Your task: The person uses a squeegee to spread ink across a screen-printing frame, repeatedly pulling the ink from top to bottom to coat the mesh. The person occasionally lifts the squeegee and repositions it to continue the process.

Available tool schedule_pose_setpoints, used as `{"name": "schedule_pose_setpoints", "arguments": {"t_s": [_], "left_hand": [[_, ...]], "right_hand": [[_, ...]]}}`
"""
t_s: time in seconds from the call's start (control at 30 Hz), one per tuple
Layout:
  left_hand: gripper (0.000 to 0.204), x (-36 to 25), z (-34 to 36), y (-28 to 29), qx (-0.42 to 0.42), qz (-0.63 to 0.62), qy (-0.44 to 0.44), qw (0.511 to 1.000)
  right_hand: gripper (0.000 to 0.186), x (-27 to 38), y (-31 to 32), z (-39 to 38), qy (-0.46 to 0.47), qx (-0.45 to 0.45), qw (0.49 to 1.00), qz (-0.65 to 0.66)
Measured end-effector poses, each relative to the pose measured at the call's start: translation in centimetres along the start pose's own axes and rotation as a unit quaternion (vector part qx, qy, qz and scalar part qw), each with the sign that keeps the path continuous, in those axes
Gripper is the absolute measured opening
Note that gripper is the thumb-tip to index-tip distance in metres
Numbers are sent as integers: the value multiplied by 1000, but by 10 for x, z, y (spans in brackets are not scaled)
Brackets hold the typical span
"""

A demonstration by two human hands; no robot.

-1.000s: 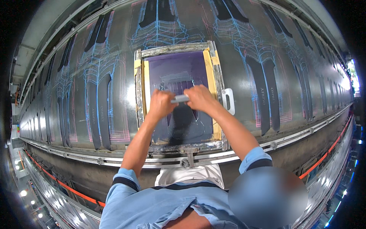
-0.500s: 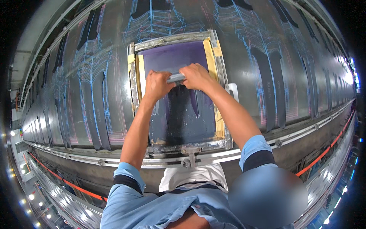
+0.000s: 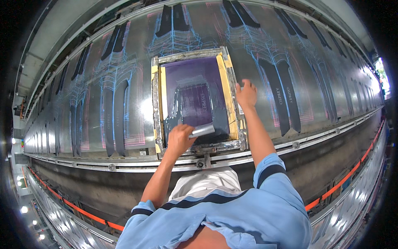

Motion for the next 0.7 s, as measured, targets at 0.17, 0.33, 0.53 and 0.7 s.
{"name": "schedule_pose_setpoints", "arguments": {"t_s": [0.17,0.33,0.53,0.7], "left_hand": [[28,1,-37,-12,44,0,-13,999],[29,12,-16,-20,15,15,-38,999],[24,65,116,-17,-71,10,-66,995],[25,83,144,-26,-64,12,-75,995]], "right_hand": [[26,-25,-26,-8,-122,91,984,93],[27,-13,-6,-8,-127,69,982,123],[25,-6,4,-7,-143,77,976,148],[25,-7,7,-1,-134,72,975,160]]}}
Point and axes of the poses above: each hand's wrist, its own z-axis towards the middle knuckle, its own y-axis out of the back of the hand, x = y × z, the point moved 6 cm from there along z, towards the middle knuckle, and after that the axes turned 13 degrees about -x, right-handed, at the moved point
